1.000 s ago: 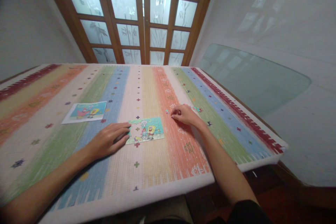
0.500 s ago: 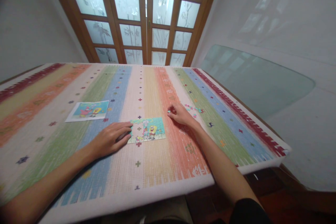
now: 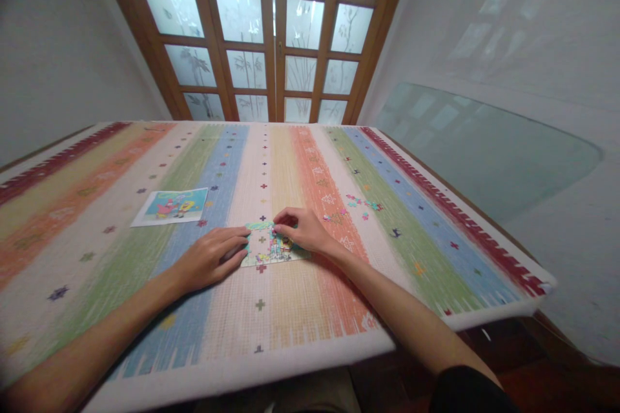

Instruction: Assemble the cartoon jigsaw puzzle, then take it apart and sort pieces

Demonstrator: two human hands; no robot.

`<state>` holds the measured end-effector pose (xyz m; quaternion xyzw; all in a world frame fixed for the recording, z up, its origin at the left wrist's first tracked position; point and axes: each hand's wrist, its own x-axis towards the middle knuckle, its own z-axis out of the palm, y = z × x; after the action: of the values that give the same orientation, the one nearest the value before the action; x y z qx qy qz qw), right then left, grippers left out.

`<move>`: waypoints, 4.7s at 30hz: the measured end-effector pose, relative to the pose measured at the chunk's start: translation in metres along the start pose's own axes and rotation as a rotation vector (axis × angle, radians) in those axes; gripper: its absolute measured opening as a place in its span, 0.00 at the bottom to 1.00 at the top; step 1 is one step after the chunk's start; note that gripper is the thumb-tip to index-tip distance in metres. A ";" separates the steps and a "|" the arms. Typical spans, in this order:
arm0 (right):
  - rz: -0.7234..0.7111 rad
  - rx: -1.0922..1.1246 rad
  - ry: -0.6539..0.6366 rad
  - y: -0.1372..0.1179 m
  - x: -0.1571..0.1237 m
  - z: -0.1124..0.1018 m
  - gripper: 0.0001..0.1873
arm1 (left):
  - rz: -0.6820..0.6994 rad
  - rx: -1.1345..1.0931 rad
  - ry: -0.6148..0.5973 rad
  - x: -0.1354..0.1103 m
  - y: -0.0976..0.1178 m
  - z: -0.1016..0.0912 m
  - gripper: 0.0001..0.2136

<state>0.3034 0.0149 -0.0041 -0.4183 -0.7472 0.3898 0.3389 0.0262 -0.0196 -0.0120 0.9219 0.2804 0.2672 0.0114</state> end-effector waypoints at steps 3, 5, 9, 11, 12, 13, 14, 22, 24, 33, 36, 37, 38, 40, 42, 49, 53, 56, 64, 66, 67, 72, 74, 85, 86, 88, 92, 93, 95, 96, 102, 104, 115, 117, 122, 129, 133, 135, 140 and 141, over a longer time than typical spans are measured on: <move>-0.020 -0.058 0.002 -0.001 0.000 0.010 0.08 | -0.009 -0.011 0.000 0.000 0.000 0.001 0.08; -0.080 -0.147 0.038 0.000 0.000 0.012 0.06 | -0.009 -0.012 0.003 0.000 0.000 0.001 0.08; -0.286 -0.350 0.097 -0.001 0.000 0.010 0.06 | 0.000 -0.004 0.011 0.000 0.000 0.001 0.08; -0.376 -0.411 0.060 -0.003 -0.002 0.005 0.09 | 0.006 0.000 0.016 0.000 0.000 0.001 0.08; -0.415 -0.427 0.033 -0.004 -0.003 0.003 0.10 | 0.007 0.003 0.016 0.000 0.000 0.001 0.08; -0.448 -0.438 0.002 -0.005 -0.005 0.000 0.11 | 0.007 0.006 0.015 0.000 0.000 0.001 0.08; -0.474 -0.447 -0.030 -0.006 -0.007 -0.002 0.12 | 0.006 0.010 0.012 0.000 0.000 0.001 0.08; -0.498 -0.536 -0.195 -0.012 -0.020 -0.006 0.15 | 0.012 0.021 0.014 0.001 0.001 0.001 0.08; -0.521 -0.556 -0.181 -0.013 -0.020 -0.004 0.16 | 0.014 0.022 0.014 0.001 0.000 0.002 0.08; -0.627 -0.647 -0.162 -0.010 -0.019 0.003 0.18 | 0.011 0.022 0.013 -0.001 -0.001 0.003 0.08; -0.621 -0.649 -0.168 -0.011 -0.019 0.003 0.17 | 0.015 0.024 0.013 -0.001 -0.002 0.003 0.08; -0.610 -0.646 -0.171 -0.012 -0.019 0.003 0.17 | 0.015 0.023 0.013 -0.001 -0.001 0.003 0.09; -0.599 -0.642 -0.174 -0.013 -0.019 0.003 0.17 | 0.015 0.022 0.012 -0.001 -0.001 0.002 0.09; -0.576 -0.632 -0.178 -0.013 -0.020 0.004 0.17 | 0.017 0.021 0.013 0.000 0.000 0.002 0.09; -0.553 -0.628 -0.173 -0.013 -0.021 0.005 0.17 | 0.021 0.022 0.017 0.000 0.000 0.001 0.09; -0.476 -0.603 -0.173 -0.014 -0.024 0.003 0.19 | 0.016 0.011 0.024 -0.001 -0.001 0.003 0.09; -0.461 -0.614 -0.213 -0.018 -0.022 0.001 0.18 | 0.021 0.021 0.021 0.000 -0.001 0.003 0.08; -0.454 -0.617 -0.226 -0.018 -0.020 -0.007 0.16 | 0.023 0.022 0.031 0.000 0.000 0.002 0.08; -0.244 -0.753 -0.061 0.006 -0.016 -0.084 0.08 | 0.036 0.034 0.029 0.000 -0.001 0.002 0.08; -0.175 -0.781 -0.088 0.011 -0.020 -0.100 0.07 | 0.039 0.041 0.033 0.000 0.000 0.002 0.08; -0.140 -0.793 -0.113 0.013 -0.021 -0.105 0.06 | 0.040 0.042 0.034 0.000 0.000 0.002 0.08; 0.000 -0.807 -0.188 0.012 -0.024 -0.109 0.05 | 0.027 0.034 0.034 0.000 0.000 0.001 0.08; 0.041 -0.796 -0.167 0.010 -0.023 -0.107 0.06 | 0.022 0.031 0.033 0.000 0.000 0.001 0.08; 0.101 -0.662 -0.073 0.015 -0.024 -0.103 0.03 | -0.001 -0.005 0.024 0.000 0.000 0.000 0.09; 0.098 -0.628 -0.070 0.013 -0.024 -0.100 0.03 | 0.000 -0.004 0.024 0.000 0.000 0.000 0.09; 0.068 -0.540 -0.076 0.007 -0.023 -0.090 0.04 | 0.002 0.002 0.022 0.000 0.000 0.001 0.09; -0.017 -0.381 -0.091 -0.010 -0.020 -0.056 0.03 | 0.000 0.008 0.025 0.000 -0.001 0.003 0.09; -0.032 -0.366 -0.098 -0.014 -0.019 -0.046 0.03 | 0.002 0.008 0.027 0.000 -0.001 0.003 0.09; -0.069 -0.345 -0.101 -0.022 -0.018 -0.028 0.03 | 0.006 0.004 0.030 0.000 -0.001 0.003 0.09; -0.090 -0.331 -0.112 -0.025 -0.017 -0.020 0.03 | 0.006 -0.001 0.030 0.000 0.000 0.003 0.09; -0.170 -0.334 -0.128 -0.028 -0.015 0.007 0.03 | -0.002 -0.023 0.038 0.000 0.000 0.001 0.09; -0.192 -0.362 -0.115 -0.025 -0.014 0.011 0.03 | -0.002 -0.018 0.039 -0.001 0.000 0.002 0.09; -0.269 -0.530 -0.015 -0.013 -0.013 0.021 0.04 | -0.004 -0.035 0.028 0.000 -0.001 0.003 0.09; -0.256 -0.553 -0.012 -0.014 -0.013 0.021 0.05 | 0.000 -0.031 0.031 0.001 0.000 0.003 0.09; -0.292 -0.583 -0.010 -0.011 -0.014 0.022 0.06 | -0.011 -0.031 0.021 0.000 0.000 0.002 0.09; -0.338 -0.619 -0.048 -0.012 -0.016 0.020 0.12 | -0.010 -0.022 0.025 -0.001 0.000 0.002 0.09; -0.339 -0.627 -0.096 -0.015 -0.017 0.019 0.13 | -0.009 -0.013 0.025 0.000 0.000 0.002 0.09; -0.341 -0.631 -0.114 -0.017 -0.017 0.019 0.13 | -0.006 -0.011 0.023 0.000 0.000 0.002 0.09; -0.347 -0.638 -0.094 -0.016 -0.018 0.015 0.15 | 0.003 0.003 0.020 0.000 0.000 0.003 0.08; -0.343 -0.640 -0.083 -0.015 -0.018 0.014 0.15 | 0.007 0.007 0.022 0.000 -0.001 0.003 0.08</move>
<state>0.2944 -0.0104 -0.0010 -0.3556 -0.9037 0.0902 0.2208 0.0271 -0.0187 -0.0149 0.9199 0.2782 0.2764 0.0043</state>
